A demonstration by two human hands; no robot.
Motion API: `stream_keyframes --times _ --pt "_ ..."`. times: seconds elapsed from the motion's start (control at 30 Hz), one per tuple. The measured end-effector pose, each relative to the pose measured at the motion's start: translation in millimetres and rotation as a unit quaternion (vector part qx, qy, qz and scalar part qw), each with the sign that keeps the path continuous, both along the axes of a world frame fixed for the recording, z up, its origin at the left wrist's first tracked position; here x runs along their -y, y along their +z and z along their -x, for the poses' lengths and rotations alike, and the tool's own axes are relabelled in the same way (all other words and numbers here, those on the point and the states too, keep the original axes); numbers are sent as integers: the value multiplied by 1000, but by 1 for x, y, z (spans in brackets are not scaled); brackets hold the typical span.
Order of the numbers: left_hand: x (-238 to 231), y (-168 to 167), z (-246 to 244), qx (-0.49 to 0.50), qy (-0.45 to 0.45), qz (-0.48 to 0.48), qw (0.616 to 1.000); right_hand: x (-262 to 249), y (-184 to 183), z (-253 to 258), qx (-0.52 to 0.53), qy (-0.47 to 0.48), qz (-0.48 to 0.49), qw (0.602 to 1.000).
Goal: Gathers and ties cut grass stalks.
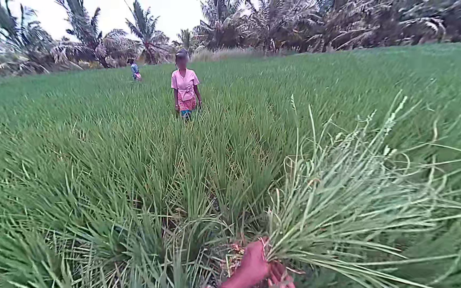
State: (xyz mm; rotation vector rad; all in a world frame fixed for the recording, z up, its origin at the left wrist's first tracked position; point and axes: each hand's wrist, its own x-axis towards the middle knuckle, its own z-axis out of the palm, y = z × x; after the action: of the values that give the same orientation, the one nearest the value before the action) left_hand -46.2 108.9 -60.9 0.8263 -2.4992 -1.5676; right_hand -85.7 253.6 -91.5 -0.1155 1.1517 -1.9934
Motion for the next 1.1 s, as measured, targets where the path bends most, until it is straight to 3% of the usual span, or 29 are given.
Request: stream_keyframes --times 0.1,0.27,0.4,0.57,0.73,0.83,1.1 --pt "-2 1 8 -12 12 -8 1000 -1 -21 12 48 -20 83 995" --pt "0 14 15 19 29 -3 999 -7 -41 20 109 -123 -23 986" --pt "2 16 19 22 26 -4 999 -5 -44 10 8 -43 -41 998" --pt "-7 15 21 4 9 -20 1000 -2 -26 6 -109 22 -19 994" --pt "-14 22 22 17 -26 -17 999 2 8 3 -126 -23 -69 989" --pt "-17 17 20 12 -56 -2 998 4 10 6 -144 -58 -88 984" --pt "-26 13 22 38 -141 53 988 13 32 13 -59 -129 -69 987"
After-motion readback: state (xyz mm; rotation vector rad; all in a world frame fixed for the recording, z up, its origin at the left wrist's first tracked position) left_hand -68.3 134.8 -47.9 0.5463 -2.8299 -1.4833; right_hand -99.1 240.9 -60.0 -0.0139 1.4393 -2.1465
